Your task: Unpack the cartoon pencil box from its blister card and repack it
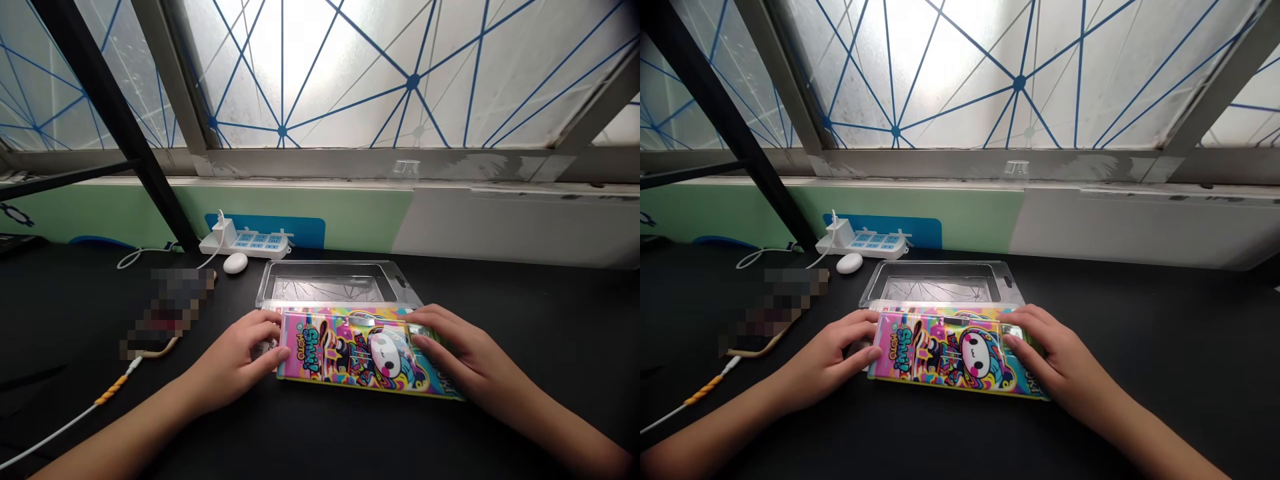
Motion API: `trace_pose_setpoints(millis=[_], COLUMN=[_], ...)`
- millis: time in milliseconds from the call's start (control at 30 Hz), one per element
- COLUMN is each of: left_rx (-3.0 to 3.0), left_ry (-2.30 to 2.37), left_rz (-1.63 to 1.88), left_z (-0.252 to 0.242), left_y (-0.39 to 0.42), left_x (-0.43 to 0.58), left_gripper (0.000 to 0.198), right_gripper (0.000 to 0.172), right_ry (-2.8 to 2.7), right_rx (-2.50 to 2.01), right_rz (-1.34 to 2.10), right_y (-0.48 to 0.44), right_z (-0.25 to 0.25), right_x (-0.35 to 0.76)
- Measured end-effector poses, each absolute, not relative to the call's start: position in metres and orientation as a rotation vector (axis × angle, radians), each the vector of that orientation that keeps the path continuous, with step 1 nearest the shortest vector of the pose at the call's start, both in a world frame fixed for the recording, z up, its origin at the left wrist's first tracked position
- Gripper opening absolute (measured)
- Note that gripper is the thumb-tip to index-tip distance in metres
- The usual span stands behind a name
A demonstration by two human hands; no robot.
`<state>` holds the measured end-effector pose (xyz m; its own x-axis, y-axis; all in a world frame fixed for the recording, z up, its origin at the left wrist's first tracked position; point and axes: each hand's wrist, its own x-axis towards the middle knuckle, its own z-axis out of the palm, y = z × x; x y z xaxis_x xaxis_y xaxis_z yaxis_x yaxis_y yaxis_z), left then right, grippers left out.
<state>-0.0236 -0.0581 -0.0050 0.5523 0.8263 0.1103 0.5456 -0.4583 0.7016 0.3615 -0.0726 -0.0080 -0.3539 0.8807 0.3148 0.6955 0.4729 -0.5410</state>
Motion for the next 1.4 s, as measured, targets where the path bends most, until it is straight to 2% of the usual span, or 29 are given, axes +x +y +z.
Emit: trace_pose_setpoints(millis=[67, 167, 500, 600, 667, 800, 967, 1067, 1200, 1333, 1400], left_rx=[2.158, 2.15, 2.206, 2.18, 2.174, 2.175, 2.19, 2.225, 2.249, 2.316, 2.336], left_ry=[1.129, 1.196, 1.213, 1.243, 1.246, 1.247, 1.218, 1.182, 1.161, 1.069, 1.037], left_rz=[0.593, 0.58, 0.502, 0.502, 0.524, 0.536, 0.558, 0.564, 0.583, 0.532, 0.523], left_z=[-0.007, -0.01, -0.014, -0.015, -0.016, -0.015, -0.015, -0.014, -0.008, 0.0, 0.001], left_y=[-0.057, -0.057, -0.059, -0.061, -0.062, -0.063, -0.065, -0.066, -0.067, -0.067, -0.066], left_x=[-0.024, -0.025, -0.033, -0.035, -0.036, -0.036, -0.037, -0.036, -0.032, -0.029, -0.032], left_gripper=[0.03, 0.044, 0.075, 0.091, 0.095, 0.089, 0.093, 0.089, 0.08, 0.051, 0.054], right_gripper=[0.03, 0.028, 0.018, 0.019, 0.022, 0.029, 0.024, 0.022, 0.02, 0.011, 0.011], right_ry=[-2.167, -2.205, -2.36, -2.402, -2.429, -2.449, -2.335, -2.264, -2.156, -2.119, -2.121], right_rx=[-1.327, -1.321, -1.187, -1.213, -1.24, -1.329, -1.356, -1.323, -1.247, -1.078, -0.996], right_rz=[0.403, 0.305, -0.291, -0.261, -0.2, -0.131, -0.057, -0.043, -0.19, -0.44, -0.517], right_y=[-0.072, -0.07, -0.069, -0.071, -0.072, -0.068, -0.06, -0.057, -0.057, -0.064, -0.074], right_z=[-0.008, -0.009, -0.005, 0.002, 0.005, 0.001, -0.011, -0.009, -0.002, 0.004, 0.011], right_x=[0.362, 0.362, 0.35, 0.33, 0.311, 0.273, 0.258, 0.258, 0.255, 0.256, 0.26])
